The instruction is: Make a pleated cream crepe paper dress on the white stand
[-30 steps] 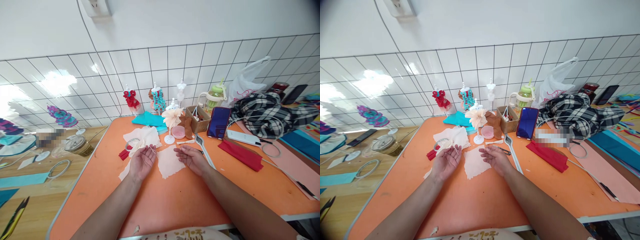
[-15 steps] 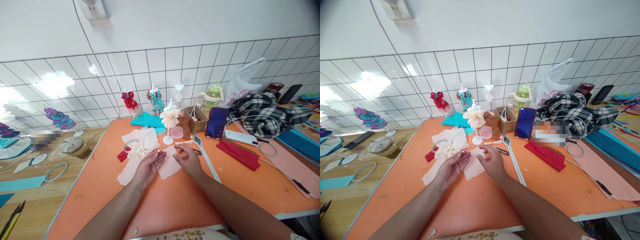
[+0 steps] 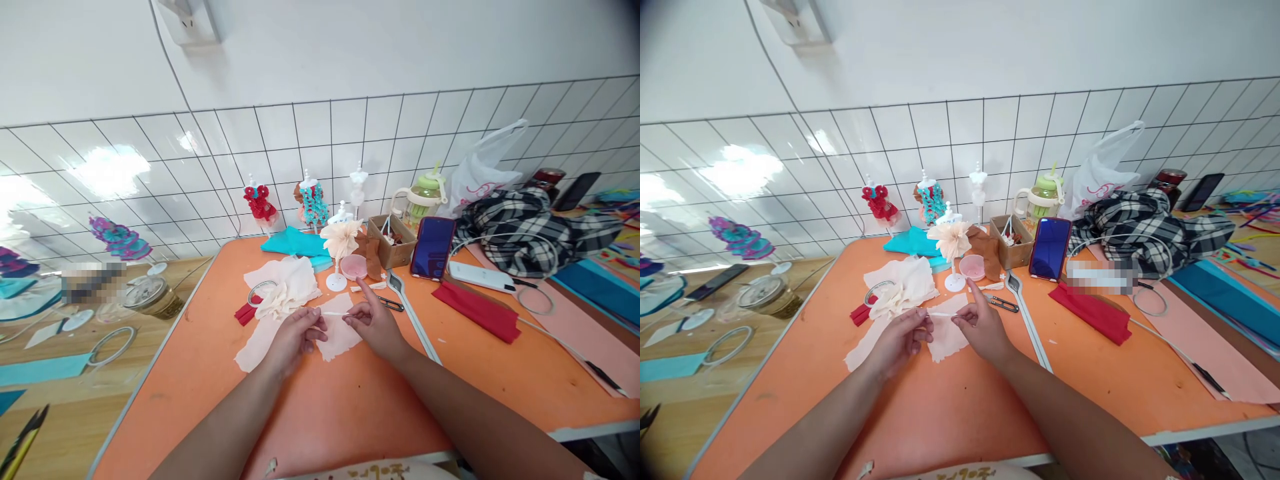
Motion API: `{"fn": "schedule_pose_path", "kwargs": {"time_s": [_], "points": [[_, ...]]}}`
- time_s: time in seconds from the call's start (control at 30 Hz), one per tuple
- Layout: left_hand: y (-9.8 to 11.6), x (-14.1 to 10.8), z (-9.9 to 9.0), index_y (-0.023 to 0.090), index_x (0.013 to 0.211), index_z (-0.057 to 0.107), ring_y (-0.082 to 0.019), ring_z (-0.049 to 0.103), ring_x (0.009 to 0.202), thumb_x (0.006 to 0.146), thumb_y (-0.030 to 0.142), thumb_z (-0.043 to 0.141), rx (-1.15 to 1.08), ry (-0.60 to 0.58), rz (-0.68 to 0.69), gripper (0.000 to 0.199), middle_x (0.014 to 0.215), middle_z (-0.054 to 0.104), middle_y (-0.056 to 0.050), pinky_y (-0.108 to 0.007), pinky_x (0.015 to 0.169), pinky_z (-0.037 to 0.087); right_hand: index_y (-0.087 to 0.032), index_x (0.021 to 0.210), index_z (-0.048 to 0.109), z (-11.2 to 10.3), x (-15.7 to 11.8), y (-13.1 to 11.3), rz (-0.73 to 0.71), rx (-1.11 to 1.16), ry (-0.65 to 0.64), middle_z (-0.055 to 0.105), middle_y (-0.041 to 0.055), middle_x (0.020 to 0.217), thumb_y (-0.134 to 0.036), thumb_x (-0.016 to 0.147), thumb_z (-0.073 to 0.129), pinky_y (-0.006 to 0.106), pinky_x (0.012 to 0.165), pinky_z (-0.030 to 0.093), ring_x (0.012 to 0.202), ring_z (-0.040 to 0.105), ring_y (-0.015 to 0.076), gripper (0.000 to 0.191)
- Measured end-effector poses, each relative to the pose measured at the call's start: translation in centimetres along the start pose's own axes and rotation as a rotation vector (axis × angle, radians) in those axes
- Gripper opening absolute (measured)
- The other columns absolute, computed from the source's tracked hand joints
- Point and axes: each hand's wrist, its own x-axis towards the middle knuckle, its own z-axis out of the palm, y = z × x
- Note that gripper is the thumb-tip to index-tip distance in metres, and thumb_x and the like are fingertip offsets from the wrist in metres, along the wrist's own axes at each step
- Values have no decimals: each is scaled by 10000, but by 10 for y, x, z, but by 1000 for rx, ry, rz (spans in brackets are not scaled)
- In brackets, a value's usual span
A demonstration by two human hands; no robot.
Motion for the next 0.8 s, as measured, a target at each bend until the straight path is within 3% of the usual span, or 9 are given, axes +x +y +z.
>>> {"fn": "schedule_pose_path", "kwargs": {"time_s": [0.1,0.17,0.3,0.37,0.5,0.63,0.8], "points": [[4,1,-6,150,711,558,-100,610,550,727,369,675,233,28,106,249,661,595,4,-122,346,300,-259,1417,184,-5,1,-2,12,17,-24,646,-7,790,-191,725,587,292,701,491,744,609,147,804],[4,1,-6,155,737,557,-112,632,632,737,346,670,167,-9,100,222,710,617,-6,-131,424,390,-280,1382,245,-6,1,-2,50,99,-51,640,27,930,-139,676,569,282,676,495,814,605,154,789],[-1,1,-1,151,775,545,-168,661,858,755,242,656,-131,-78,53,145,892,679,-76,-196,652,507,-257,1205,456,-4,3,-1,331,361,-196,571,78,1120,-145,632,544,296,632,527,857,602,167,590],[-4,1,1,149,772,538,-183,663,893,755,184,640,-267,-78,31,110,896,690,-85,-210,704,517,-242,1132,519,-3,4,0,407,435,-242,573,78,1130,-166,643,578,295,649,531,866,602,163,498],[-6,3,2,142,759,542,-179,681,835,762,117,584,-435,-75,-9,49,791,696,-69,-220,727,532,-232,1056,598,-1,3,3,367,512,-236,596,64,1133,-204,659,661,273,676,529,854,607,144,403],[-4,4,0,137,745,541,-171,687,794,764,92,551,-471,-64,-8,50,725,689,-60,-218,722,542,-195,1019,642,-3,1,3,372,586,-267,646,86,1039,-318,709,672,282,623,540,768,621,143,335],[-5,5,-1,141,741,521,-169,687,792,749,90,563,-426,-62,2,66,787,700,-85,-206,697,544,-161,936,665,-6,2,3,442,562,-208,683,98,927,-423,727,665,251,546,541,666,633,132,335]]}}
